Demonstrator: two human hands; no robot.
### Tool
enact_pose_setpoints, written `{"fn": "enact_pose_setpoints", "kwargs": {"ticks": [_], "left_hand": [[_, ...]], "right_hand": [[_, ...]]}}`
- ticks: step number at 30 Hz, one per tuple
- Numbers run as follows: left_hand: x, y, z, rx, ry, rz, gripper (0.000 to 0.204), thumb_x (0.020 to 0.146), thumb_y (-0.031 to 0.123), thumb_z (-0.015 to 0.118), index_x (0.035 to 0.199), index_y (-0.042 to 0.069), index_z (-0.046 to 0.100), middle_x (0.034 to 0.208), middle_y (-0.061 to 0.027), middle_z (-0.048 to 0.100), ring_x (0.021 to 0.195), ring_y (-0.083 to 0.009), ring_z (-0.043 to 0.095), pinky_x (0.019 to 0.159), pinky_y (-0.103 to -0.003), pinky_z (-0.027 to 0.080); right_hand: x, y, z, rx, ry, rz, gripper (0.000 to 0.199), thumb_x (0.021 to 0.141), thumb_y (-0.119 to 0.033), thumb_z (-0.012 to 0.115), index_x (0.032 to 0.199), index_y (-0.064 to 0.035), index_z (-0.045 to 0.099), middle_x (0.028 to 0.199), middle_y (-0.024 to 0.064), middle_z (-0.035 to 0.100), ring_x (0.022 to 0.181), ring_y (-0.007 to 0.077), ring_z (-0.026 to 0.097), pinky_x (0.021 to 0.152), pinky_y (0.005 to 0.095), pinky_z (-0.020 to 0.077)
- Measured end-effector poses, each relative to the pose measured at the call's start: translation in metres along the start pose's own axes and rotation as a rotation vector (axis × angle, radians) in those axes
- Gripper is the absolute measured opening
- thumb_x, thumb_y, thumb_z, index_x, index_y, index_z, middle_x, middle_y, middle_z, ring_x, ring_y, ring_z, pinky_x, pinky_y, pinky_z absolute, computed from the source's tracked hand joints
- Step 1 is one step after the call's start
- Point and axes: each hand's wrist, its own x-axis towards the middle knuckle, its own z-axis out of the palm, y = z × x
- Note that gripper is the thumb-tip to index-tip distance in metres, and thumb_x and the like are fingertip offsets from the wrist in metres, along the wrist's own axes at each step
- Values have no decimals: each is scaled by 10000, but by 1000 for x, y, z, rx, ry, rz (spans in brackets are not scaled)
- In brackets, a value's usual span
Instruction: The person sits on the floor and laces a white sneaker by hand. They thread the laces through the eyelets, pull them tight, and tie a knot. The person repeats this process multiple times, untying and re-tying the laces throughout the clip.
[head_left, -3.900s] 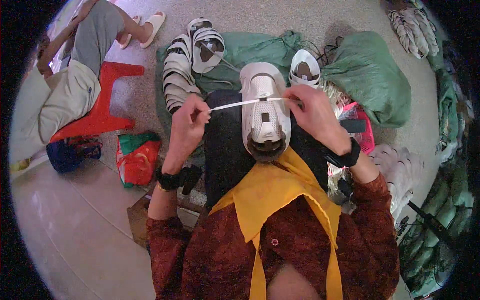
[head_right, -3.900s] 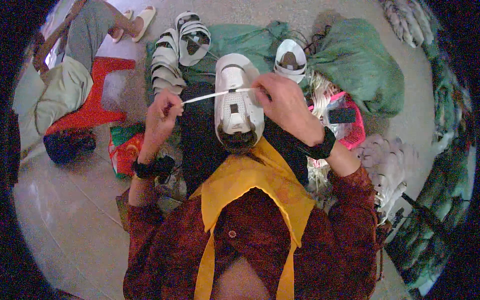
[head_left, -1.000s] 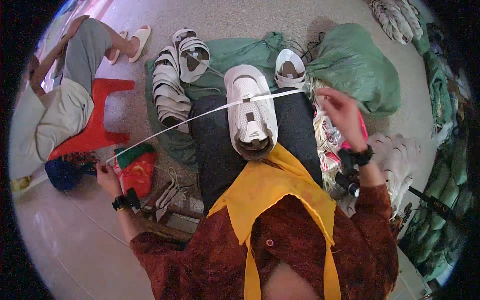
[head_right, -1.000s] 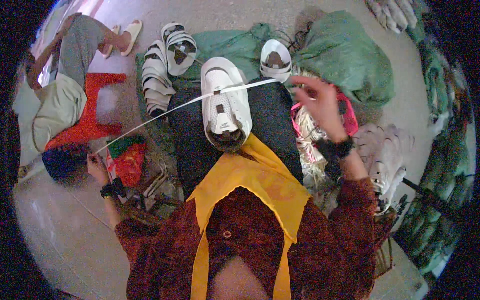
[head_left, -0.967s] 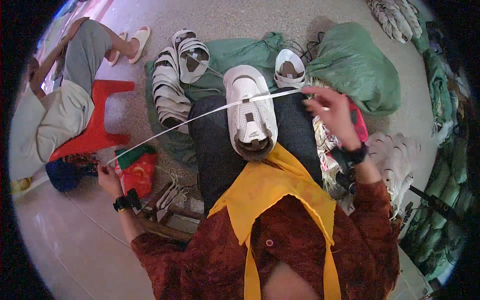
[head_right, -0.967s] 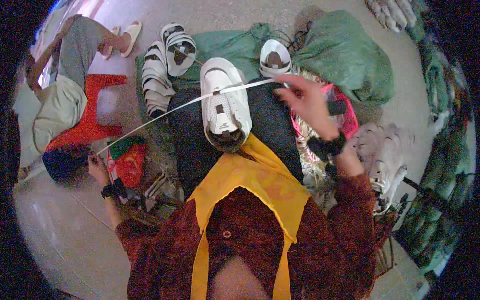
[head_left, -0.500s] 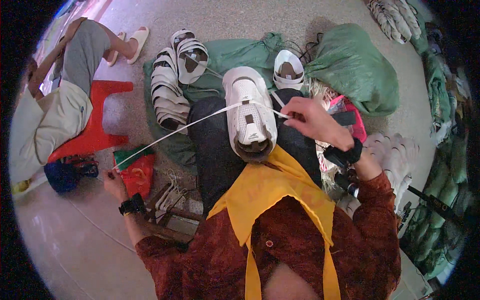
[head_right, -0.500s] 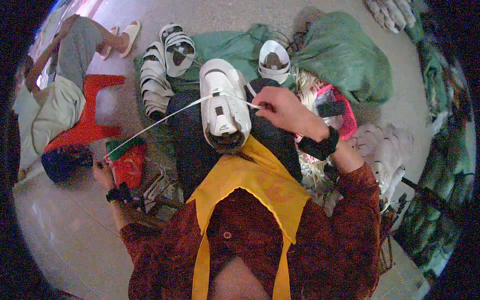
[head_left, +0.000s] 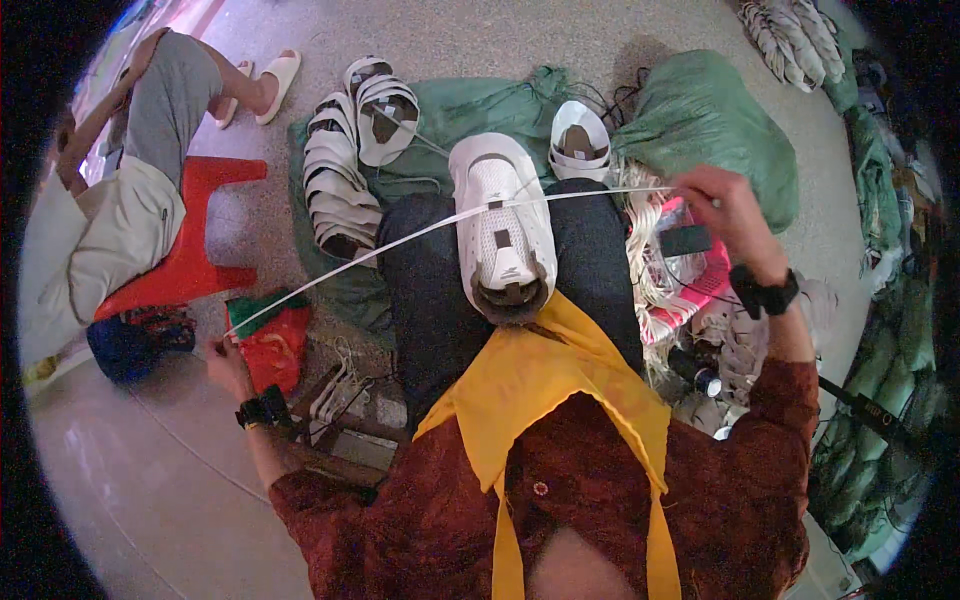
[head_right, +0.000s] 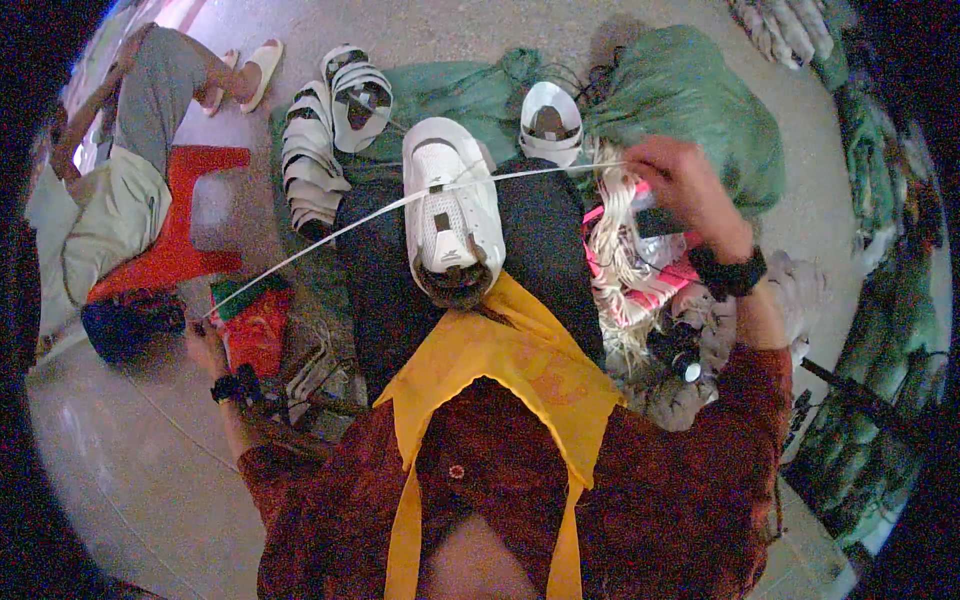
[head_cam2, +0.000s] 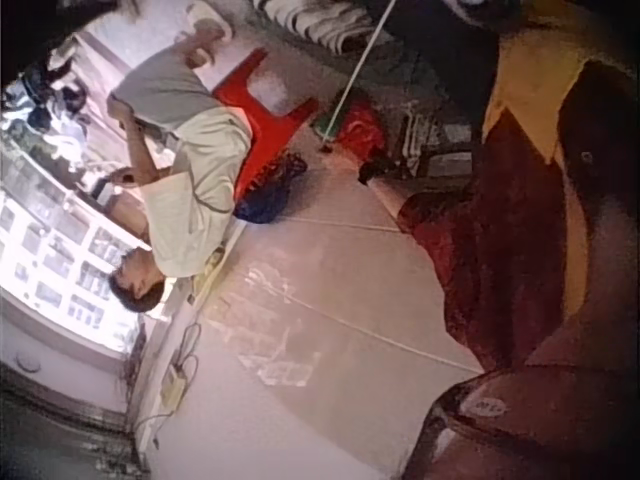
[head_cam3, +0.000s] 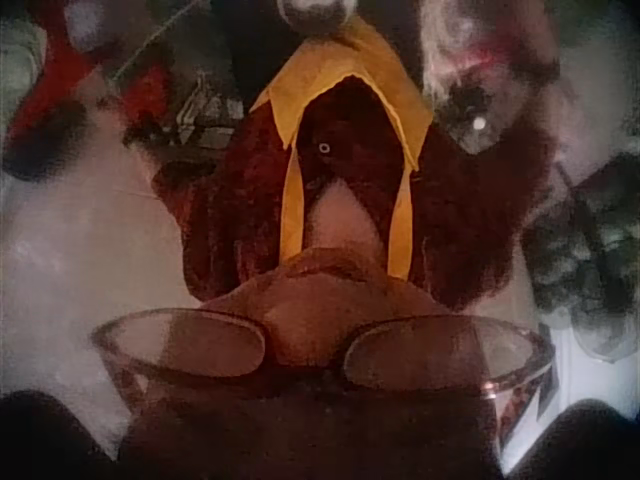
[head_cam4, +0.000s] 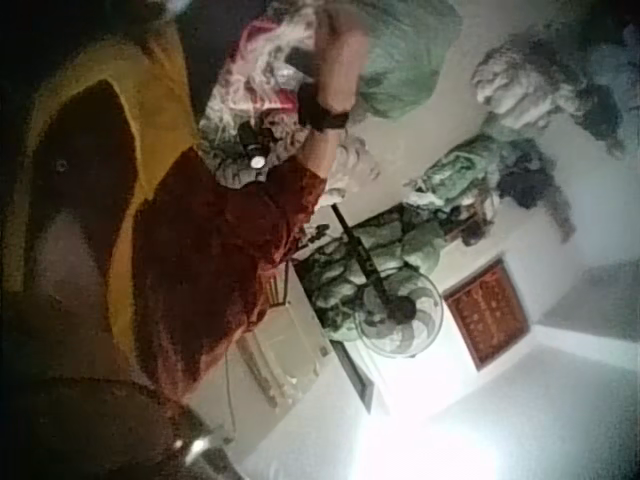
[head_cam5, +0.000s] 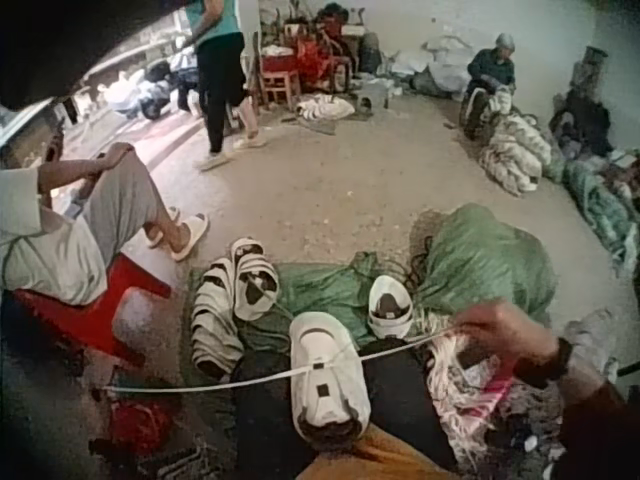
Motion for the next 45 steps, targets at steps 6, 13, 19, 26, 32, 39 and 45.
{"fn": "enact_pose_setpoints", "kwargs": {"ticks": [6,13,19,26,32,39,45], "left_hand": [[0,-1,3,-69,17,39,147,934,151,645,922,12,600,849,-177,682,795,-348,680,712,-435,507],[7,6,2,-6,45,116,136,936,144,638,918,19,587,805,-160,677,722,-332,666,674,-436,508],[6,34,-13,-50,19,61,129,910,131,662,931,24,593,786,-180,659,698,-343,650,671,-446,507],[23,9,-10,-6,75,183,133,904,115,649,979,15,604,854,-184,700,758,-352,680,728,-446,523],[40,-3,-26,12,108,74,140,927,131,622,967,-3,618,887,-191,714,811,-322,714,727,-427,534],[49,-7,-38,-108,59,84,117,923,137,628,908,21,616,836,-131,720,743,-243,711,706,-387,532],[69,25,-47,15,124,210,147,929,170,632,913,24,628,844,-141,706,773,-240,685,738,-375,519]], "right_hand": [[-94,93,-24,-105,69,366,177,928,-98,657,1061,8,707,816,123,691,678,197,641,647,340,520],[-214,197,-43,97,213,748,204,978,-95,616,1131,5,707,806,29,653,658,107,591,607,259,506],[-269,227,-69,164,254,823,240,953,-47,592,1157,9,705,819,28,663,689,114,605,629,271,518],[-309,276,-88,-13,327,810,215,951,-54,584,1112,1,715,817,56,680,689,118,637,611,274,519],[-310,276,-88,-40,384,896,178,955,-119,616,1058,-17,720,850,104,723,696,137,692,606,286,538],[-274,279,-83,94,458,884,212,1007,-162,614,1063,29,686,842,69,677,631,111,620,585,261,536],[-232,286,-91,103,661,812,257,993,-244,638,962,1,706,775,54,671,653,107,616,601,264,524]]}}
